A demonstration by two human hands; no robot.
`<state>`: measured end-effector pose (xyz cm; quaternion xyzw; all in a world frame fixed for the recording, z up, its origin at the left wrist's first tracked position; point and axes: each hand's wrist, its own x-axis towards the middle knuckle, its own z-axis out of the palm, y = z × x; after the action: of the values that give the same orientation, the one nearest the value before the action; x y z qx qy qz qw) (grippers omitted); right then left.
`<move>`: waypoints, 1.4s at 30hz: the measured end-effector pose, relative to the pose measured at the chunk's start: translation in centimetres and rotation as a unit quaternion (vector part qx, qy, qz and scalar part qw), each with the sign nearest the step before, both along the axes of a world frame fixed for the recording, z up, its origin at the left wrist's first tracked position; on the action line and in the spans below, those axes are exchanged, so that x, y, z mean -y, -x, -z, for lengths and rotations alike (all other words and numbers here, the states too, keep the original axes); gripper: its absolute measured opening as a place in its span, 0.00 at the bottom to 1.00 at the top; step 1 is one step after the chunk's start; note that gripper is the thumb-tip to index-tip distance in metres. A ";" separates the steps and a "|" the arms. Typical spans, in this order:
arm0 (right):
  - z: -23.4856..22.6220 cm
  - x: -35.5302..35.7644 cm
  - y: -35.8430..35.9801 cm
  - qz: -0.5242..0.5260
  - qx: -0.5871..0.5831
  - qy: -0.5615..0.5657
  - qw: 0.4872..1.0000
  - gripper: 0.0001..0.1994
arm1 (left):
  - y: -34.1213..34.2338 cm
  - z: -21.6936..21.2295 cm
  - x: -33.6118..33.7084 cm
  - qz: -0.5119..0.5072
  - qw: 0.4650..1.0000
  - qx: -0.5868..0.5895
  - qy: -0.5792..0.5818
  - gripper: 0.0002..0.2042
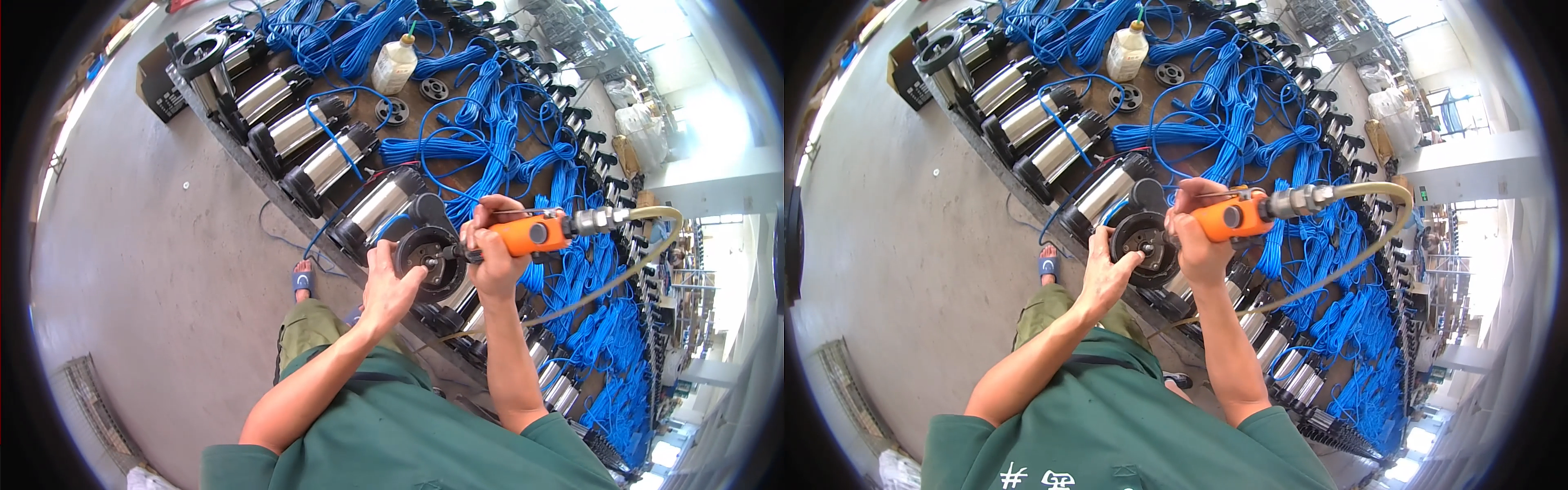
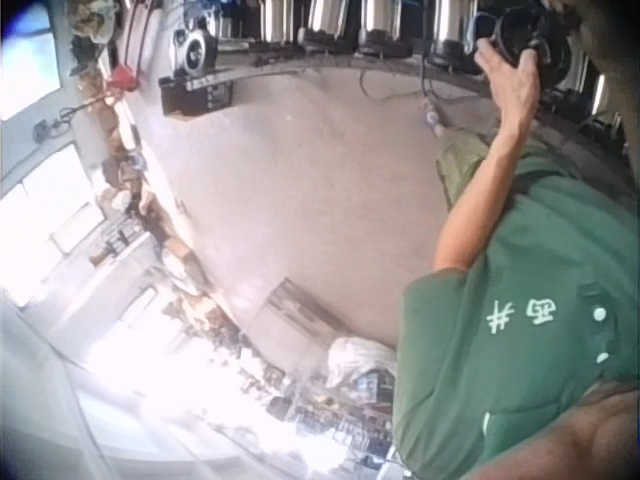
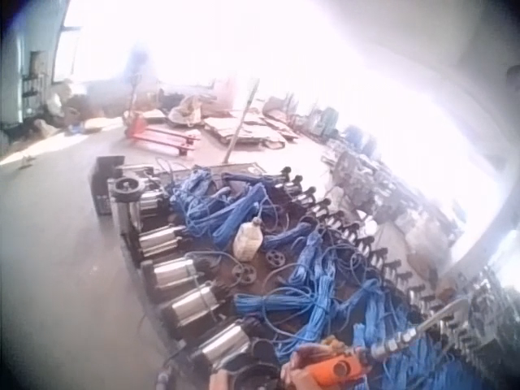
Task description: The person cleans a small circular component with a cloth, applies oil to a submersible pump using a bottle, and secures a metal plate to the pump using a pneumatic screwdriver.
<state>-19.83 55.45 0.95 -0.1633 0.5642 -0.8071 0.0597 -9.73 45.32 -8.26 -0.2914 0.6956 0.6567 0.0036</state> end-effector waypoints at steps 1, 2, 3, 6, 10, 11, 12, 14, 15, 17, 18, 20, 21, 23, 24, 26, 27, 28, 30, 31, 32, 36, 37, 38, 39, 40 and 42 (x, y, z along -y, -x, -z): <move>0.6 0.3 0.1 0.002 -0.003 -0.028 1.000 0.19 | 0.3 -0.1 0.1 0.000 1.000 -0.002 -0.004 0.29; 1.2 0.6 0.2 0.004 -0.007 -0.056 0.998 0.19 | 0.4 -0.2 0.2 0.001 1.000 -0.004 -0.008 0.29; 1.3 0.4 0.0 -0.003 -0.013 -0.060 0.998 0.18 | 0.0 -0.6 0.0 0.007 1.000 0.008 -0.008 0.29; 0.4 0.6 0.1 -0.015 0.003 -0.053 0.998 0.18 | -0.1 -0.6 0.2 0.002 1.000 0.010 -0.017 0.29; 1.9 0.0 0.0 -0.001 -0.010 -0.031 0.999 0.17 | -0.1 -0.7 0.0 0.013 1.000 0.013 -0.006 0.29; 1.7 -0.1 -0.2 -0.002 -0.004 -0.025 1.000 0.17 | -0.1 -0.9 -0.2 -0.011 1.000 -0.012 -0.014 0.27; 1.5 -0.3 0.5 -0.012 -0.002 -0.028 1.000 0.17 | 0.3 -0.6 -0.3 -0.009 1.000 -0.026 -0.012 0.27; 0.8 0.0 0.7 -0.009 -0.011 -0.022 1.000 0.18 | 0.8 1.0 0.1 -0.002 0.999 -0.045 0.000 0.27; 0.3 -0.2 0.7 -0.002 -0.028 -0.024 0.999 0.17 | 0.6 1.8 0.5 0.008 0.998 -0.052 -0.019 0.28; -0.9 -0.9 -0.1 0.015 -0.034 0.012 0.999 0.17 | 0.7 1.2 1.2 0.041 0.998 -0.009 -0.046 0.27; -1.1 -1.4 -0.4 0.017 -0.046 0.027 0.998 0.18 | 0.6 0.7 1.7 0.053 0.994 0.001 -0.100 0.26; -0.8 -2.0 -1.5 0.034 -0.030 -0.001 0.999 0.18 | 0.4 -1.1 2.3 0.077 0.985 -0.022 -0.151 0.27; -0.4 -2.2 -2.1 0.045 -0.022 -0.002 0.999 0.18 | 0.3 -0.5 2.1 0.091 0.987 -0.027 -0.128 0.28; 0.5 -2.3 -2.6 0.043 -0.020 0.005 0.999 0.19 | 0.4 0.4 1.9 0.107 0.989 -0.040 -0.089 0.28; 0.4 -2.3 -2.9 0.039 -0.016 0.019 0.999 0.19 | 0.2 0.7 1.8 0.112 0.990 -0.044 -0.071 0.28; -0.1 -1.8 -3.5 0.037 -0.016 0.021 0.999 0.19 | -0.1 1.1 1.7 0.108 0.989 -0.067 -0.081 0.29; 0.1 -1.5 -3.3 0.021 -0.044 0.033 0.998 0.19 | -0.2 1.2 1.6 0.110 0.989 -0.064 -0.074 0.29; 0.5 -1.5 -3.3 0.015 -0.054 0.016 0.998 0.19 | -0.3 1.2 1.6 0.112 0.989 -0.060 -0.070 0.29; 1.8 -1.4 -3.4 0.000 -0.075 -0.015 0.997 0.19 | -0.3 1.1 1.6 0.129 0.989 -0.061 -0.041 0.31; 2.2 -1.2 -3.2 -0.005 -0.075 -0.013 0.997 0.19 | -0.2 0.0 1.9 0.134 0.989 -0.054 -0.034 0.32; 2.2 -1.2 -3.2 -0.009 -0.070 -0.011 0.997 0.19 | -0.3 -0.5 2.1 0.140 0.989 -0.046 -0.027 0.32; 0.2 -1.8 -3.5 0.010 -0.060 0.009 0.998 0.19 | -0.8 1.4 1.6 0.132 0.988 -0.049 -0.056 0.35; -0.9 -2.1 -3.4 0.024 -0.076 0.022 0.997 0.19 | -0.8 1.0 1.6 0.122 0.989 -0.056 -0.056 0.37; -1.9 -2.6 -3.0 0.041 -0.098 0.035 0.994 0.18 | -0.6 1.0 1.6 0.111 0.991 -0.061 -0.052 0.38; -2.6 -3.5 -2.8 0.084 -0.112 0.045 0.989 0.18 | -0.8 0.7 1.5 0.105 0.990 -0.083 0.034 0.39; -3.3 -4.5 -2.5 0.126 -0.129 0.056 0.982 0.18 | -0.8 -0.3 1.5 0.097 0.982 -0.110 0.120 0.39; -3.7 -7.8 -1.3 0.217 -0.134 0.092 0.963 0.17 | 0.0 -4.0 1.5 0.109 0.933 -0.186 0.286 0.42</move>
<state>-18.55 63.25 4.66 -0.1477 0.5127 -0.8197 -0.2084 -9.68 43.82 -4.26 -0.0747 0.8699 0.4676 -0.1382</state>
